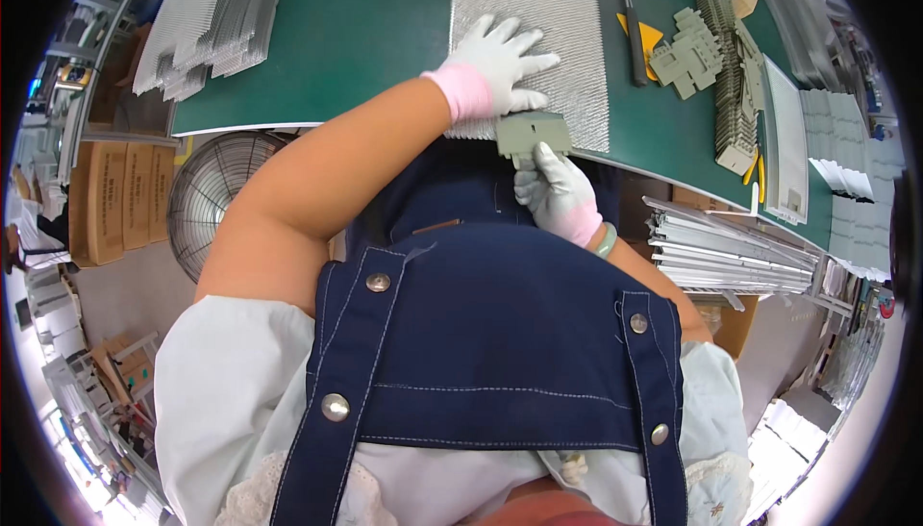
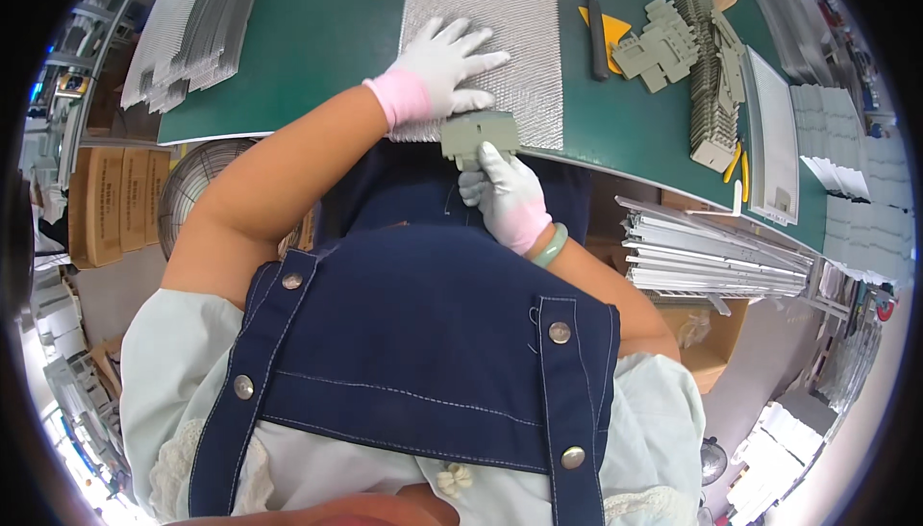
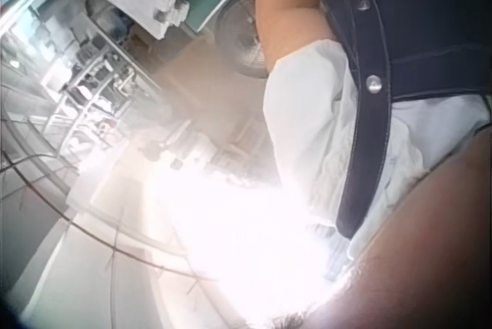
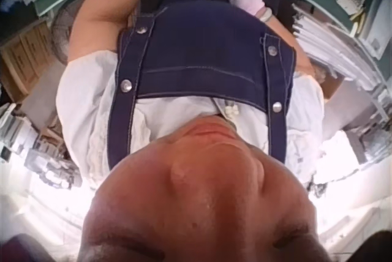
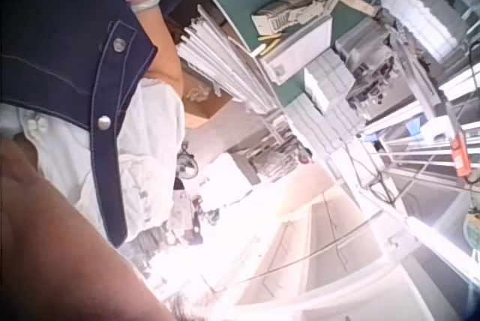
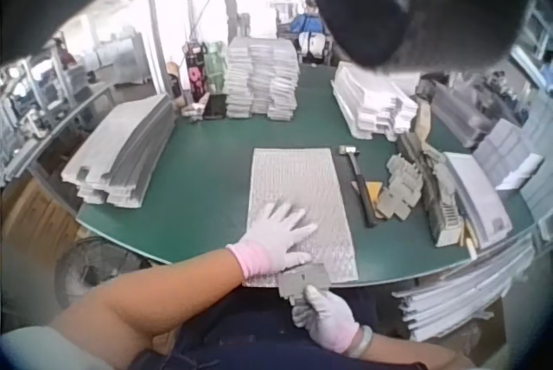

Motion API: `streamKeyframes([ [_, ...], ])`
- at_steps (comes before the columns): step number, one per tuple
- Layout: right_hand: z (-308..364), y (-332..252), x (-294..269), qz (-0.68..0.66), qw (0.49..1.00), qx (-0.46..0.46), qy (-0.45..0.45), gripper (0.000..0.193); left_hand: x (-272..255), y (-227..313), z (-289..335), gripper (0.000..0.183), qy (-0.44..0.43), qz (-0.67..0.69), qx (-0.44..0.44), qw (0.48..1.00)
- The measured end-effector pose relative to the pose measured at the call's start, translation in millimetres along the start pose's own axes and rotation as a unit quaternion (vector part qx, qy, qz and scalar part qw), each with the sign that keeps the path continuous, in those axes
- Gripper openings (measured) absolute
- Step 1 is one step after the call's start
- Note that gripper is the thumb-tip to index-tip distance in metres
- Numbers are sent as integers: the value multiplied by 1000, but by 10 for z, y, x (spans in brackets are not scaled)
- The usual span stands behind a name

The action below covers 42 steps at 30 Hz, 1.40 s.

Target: The person assembles air filters by placing a mesh sheet onto a workbench, positioning a plastic frame, and securing it with a power drill. They handle multiple filter units, aligning components and fastening them together in a repetitive assembly process.

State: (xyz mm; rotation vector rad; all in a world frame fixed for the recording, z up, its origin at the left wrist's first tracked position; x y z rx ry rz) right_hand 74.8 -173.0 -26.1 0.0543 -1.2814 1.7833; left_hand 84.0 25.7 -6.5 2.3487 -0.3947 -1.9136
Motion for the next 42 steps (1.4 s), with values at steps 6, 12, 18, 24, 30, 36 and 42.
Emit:
streamKeyframes([
  [6,47,-20,-120,43,998,-28,40,28,-27,22,161,58,-4,3,6,1000],
  [12,-65,28,-280,87,995,-7,45,38,-50,34,170,61,-1,11,13,1000],
  [18,-56,-37,-242,67,993,71,71,54,-166,127,-47,69,-61,15,-17,998],
  [24,-112,-16,-238,95,991,49,77,55,32,62,-69,68,-11,-10,13,1000],
  [30,315,-33,-293,54,985,142,81,51,9,415,189,59,-47,-19,-10,999],
  [36,335,244,-375,71,996,35,43,47,77,517,232,59,-45,-27,-7,999],
  [42,279,309,-402,84,996,-6,40,45,28,542,209,59,-70,-38,-14,997],
])
Point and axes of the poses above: each hand's wrist, its own z-axis away from the middle knuckle, its own x-axis out of the palm, y = z × x, the point moved 2 cm from there along -z, towards the middle knuckle, and after that the axes turned 12 degrees about z, right-handed, at the moved point
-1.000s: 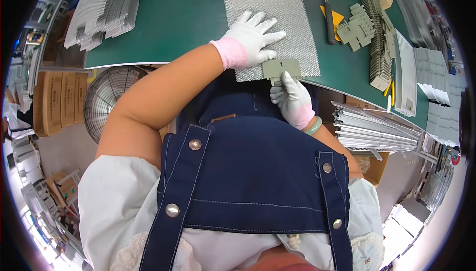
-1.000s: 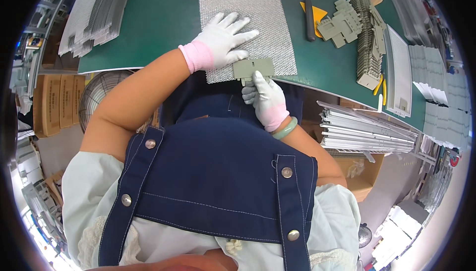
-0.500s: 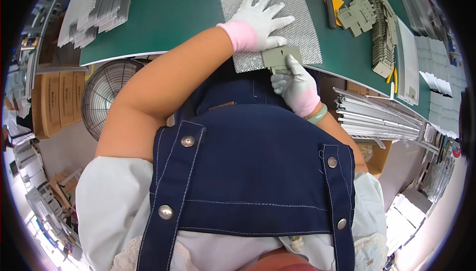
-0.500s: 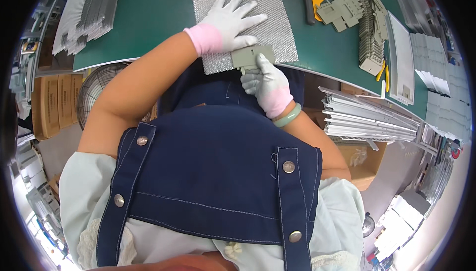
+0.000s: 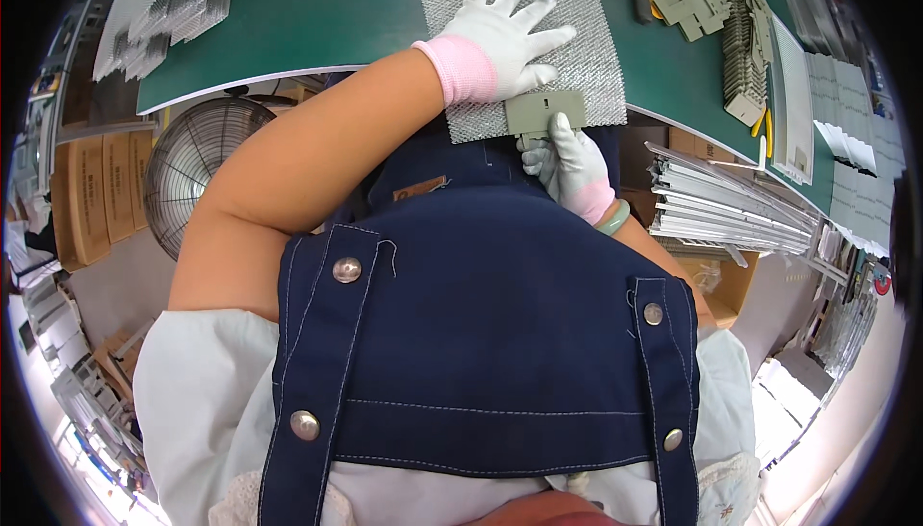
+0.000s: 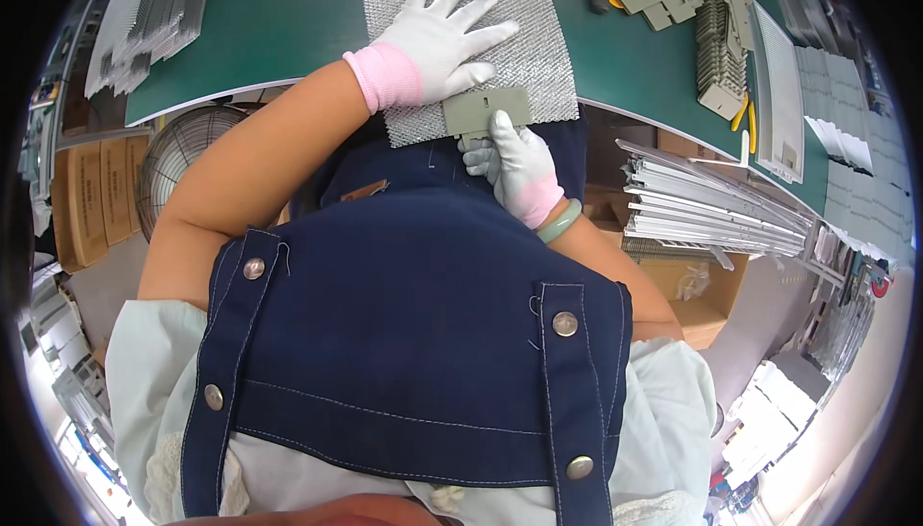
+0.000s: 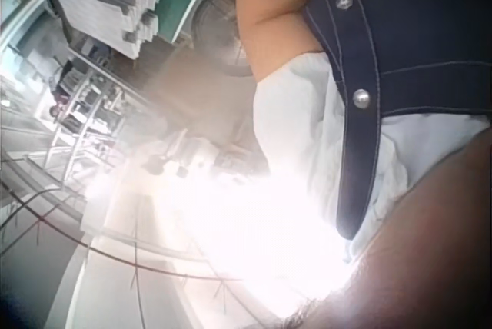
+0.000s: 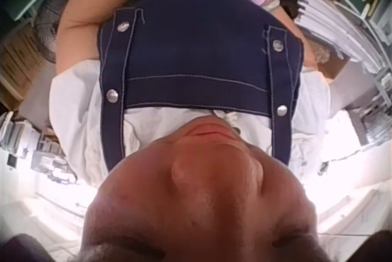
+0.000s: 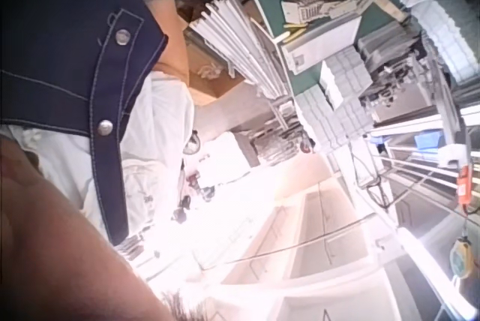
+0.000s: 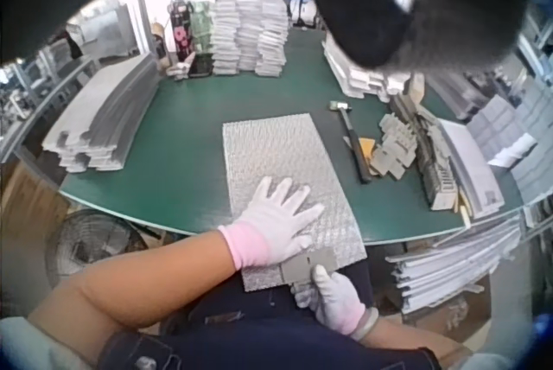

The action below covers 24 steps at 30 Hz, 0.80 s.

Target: The person assembles air filters by placing a mesh sheet onto a workbench, positioning a plastic frame, and securing it with a power drill. They handle multiple filter units, aligning components and fastening them together in a repetitive assembly process.

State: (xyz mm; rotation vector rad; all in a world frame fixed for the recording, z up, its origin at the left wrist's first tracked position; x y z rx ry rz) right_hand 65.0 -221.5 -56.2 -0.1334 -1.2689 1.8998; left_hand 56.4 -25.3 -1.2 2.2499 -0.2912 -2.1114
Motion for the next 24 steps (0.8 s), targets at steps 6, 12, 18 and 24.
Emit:
streamKeyframes([
  [6,26,-155,13,-48,994,90,-48,45,19,-31,1,60,-6,-1,-7,1000],
  [12,15,-77,-13,8,999,-18,-30,41,-39,-39,-29,63,-13,12,-6,1000],
  [18,-20,-22,-40,-10,1000,-7,-18,42,-30,-41,-18,65,-8,21,-3,1000],
  [24,20,-141,45,18,999,50,7,44,-33,-59,-21,63,1,44,2,999],
])
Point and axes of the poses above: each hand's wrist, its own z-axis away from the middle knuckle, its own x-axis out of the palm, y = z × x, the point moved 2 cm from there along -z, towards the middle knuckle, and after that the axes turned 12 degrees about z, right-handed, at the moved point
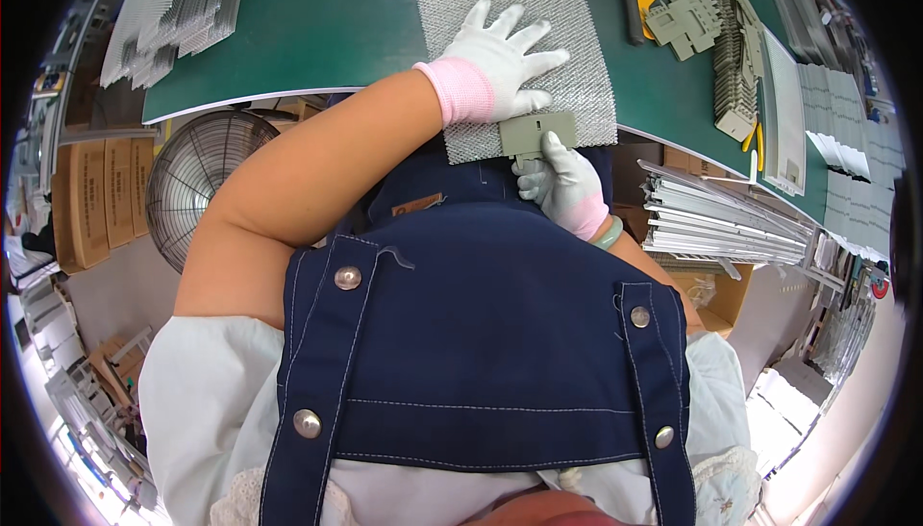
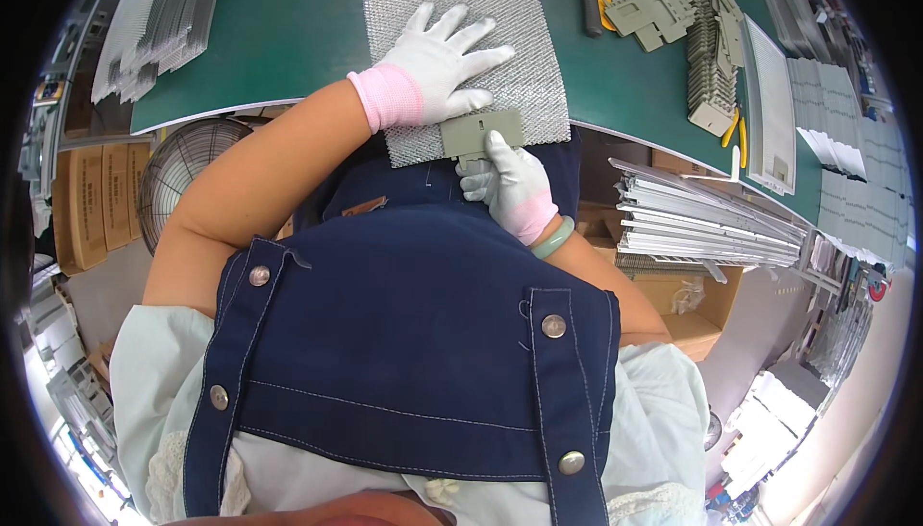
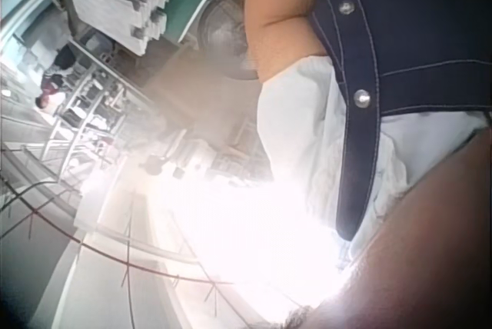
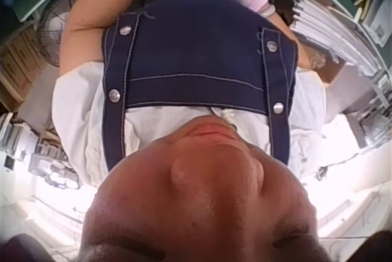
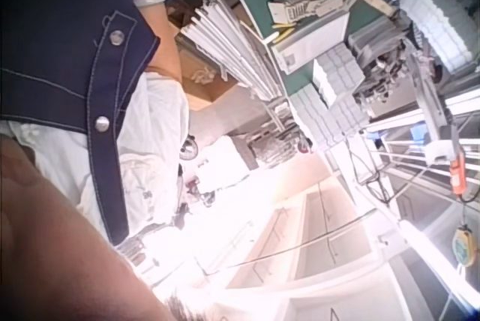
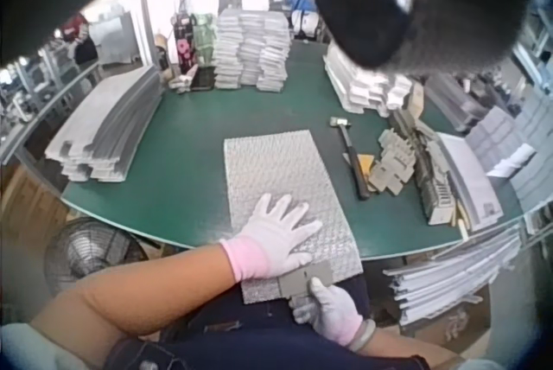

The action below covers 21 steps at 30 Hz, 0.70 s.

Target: The person assembles air filters by placing a mesh sheet onto a workbench, positioning a plastic frame, and securing it with a power drill. They handle multiple filter units, aligning components and fastening them together in a repetitive assembly process.

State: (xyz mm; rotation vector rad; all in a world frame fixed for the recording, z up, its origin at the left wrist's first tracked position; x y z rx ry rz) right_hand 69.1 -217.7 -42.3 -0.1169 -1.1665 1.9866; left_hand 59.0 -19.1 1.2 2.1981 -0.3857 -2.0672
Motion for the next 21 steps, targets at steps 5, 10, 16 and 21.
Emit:
streamKeyframes([
  [5,-14,-2,-19,-40,999,13,-25,44,-43,40,-17,62,-3,12,-17,1000],
  [10,-115,84,40,-85,993,-76,-26,39,-6,31,-16,60,17,5,-4,1000],
  [16,-170,28,103,-98,993,-61,-40,36,68,-66,-62,60,58,-11,7,998],
  [21,197,-379,-23,250,961,95,-67,55,-129,-214,42,66,141,104,-13,984],
])
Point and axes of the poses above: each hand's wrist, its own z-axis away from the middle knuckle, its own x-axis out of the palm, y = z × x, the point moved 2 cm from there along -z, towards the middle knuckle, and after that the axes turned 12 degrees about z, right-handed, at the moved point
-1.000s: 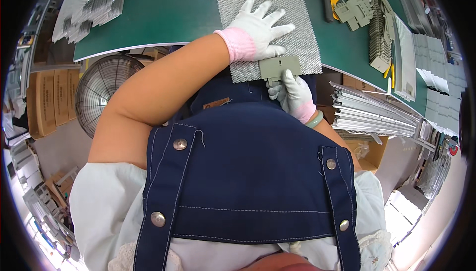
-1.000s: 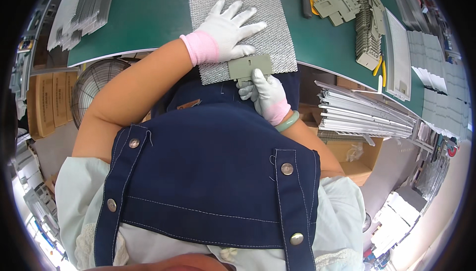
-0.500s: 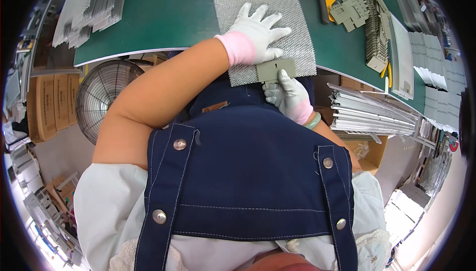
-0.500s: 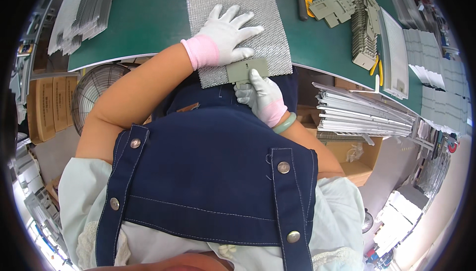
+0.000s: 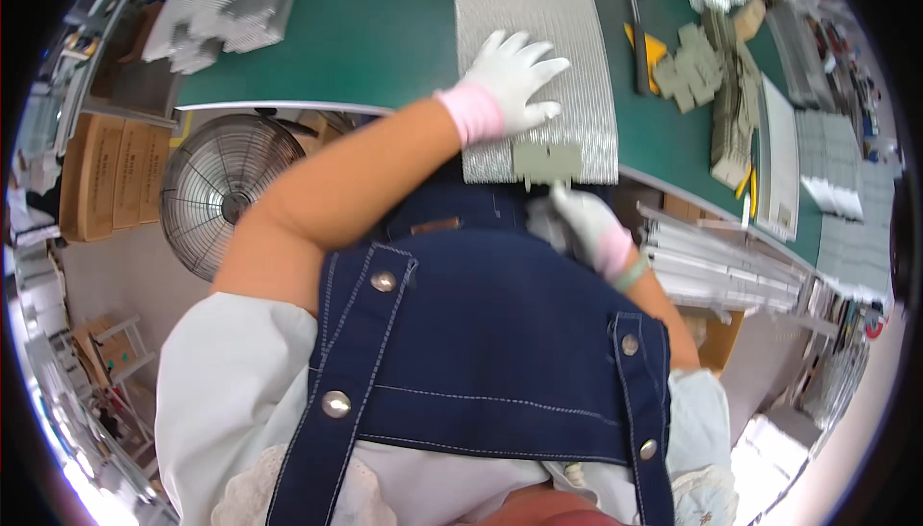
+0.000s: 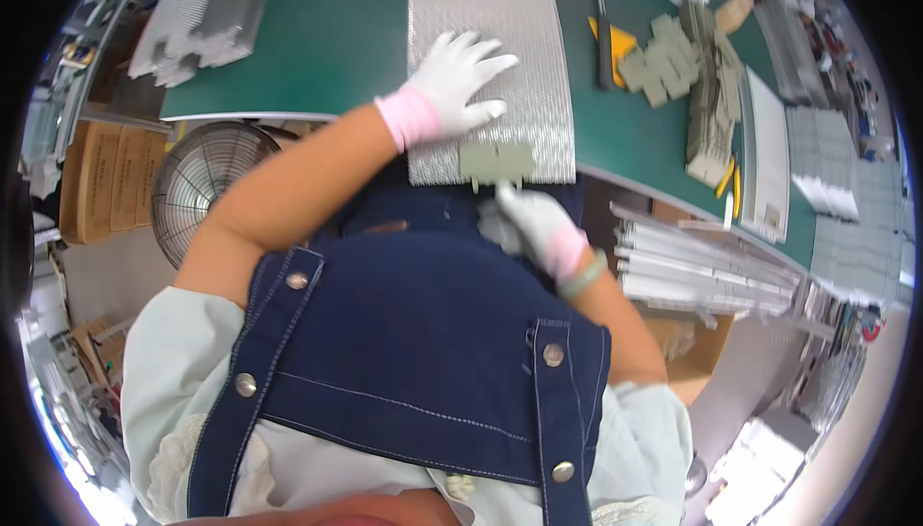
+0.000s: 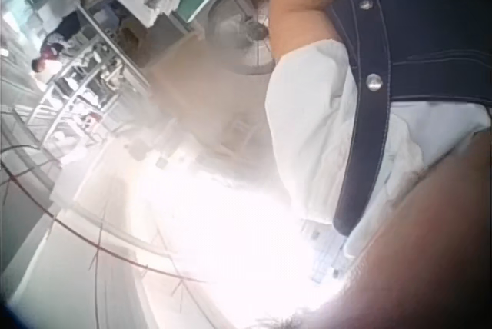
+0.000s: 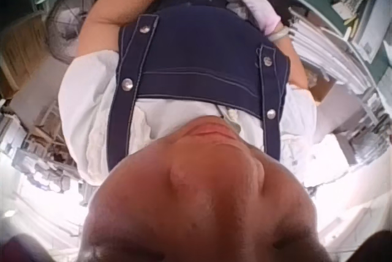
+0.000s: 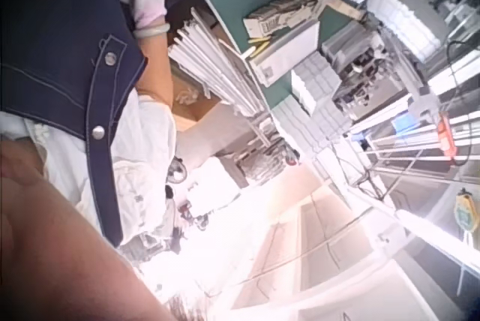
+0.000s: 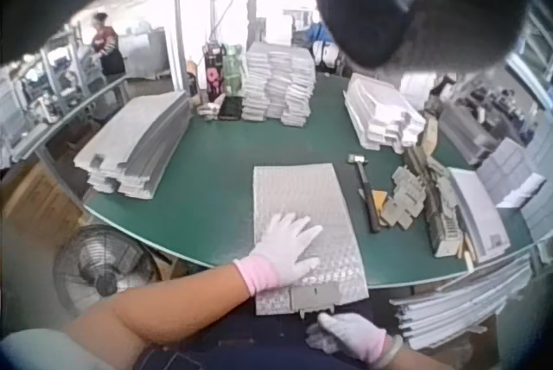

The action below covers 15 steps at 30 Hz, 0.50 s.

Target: The person assembles air filters by placing a mesh sheet onto a workbench, positioning a plastic frame, and securing it with a power drill. They handle multiple filter units, aligning components and fastening them together in a repetitive assembly process.

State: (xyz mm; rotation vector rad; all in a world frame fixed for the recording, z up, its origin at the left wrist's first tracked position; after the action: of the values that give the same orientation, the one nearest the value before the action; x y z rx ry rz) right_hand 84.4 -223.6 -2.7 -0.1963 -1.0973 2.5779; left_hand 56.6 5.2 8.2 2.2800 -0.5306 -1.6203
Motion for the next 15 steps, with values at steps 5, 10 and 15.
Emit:
streamKeyframes([
  [5,236,-265,-493,248,875,-224,349,34,-635,-70,281,73,230,313,-311,867],
  [10,-543,-922,-754,507,707,-105,483,53,-251,-709,109,67,233,577,-356,697],
  [15,-838,-939,-852,499,716,-149,465,49,-366,-826,-25,67,269,612,-375,642],
])
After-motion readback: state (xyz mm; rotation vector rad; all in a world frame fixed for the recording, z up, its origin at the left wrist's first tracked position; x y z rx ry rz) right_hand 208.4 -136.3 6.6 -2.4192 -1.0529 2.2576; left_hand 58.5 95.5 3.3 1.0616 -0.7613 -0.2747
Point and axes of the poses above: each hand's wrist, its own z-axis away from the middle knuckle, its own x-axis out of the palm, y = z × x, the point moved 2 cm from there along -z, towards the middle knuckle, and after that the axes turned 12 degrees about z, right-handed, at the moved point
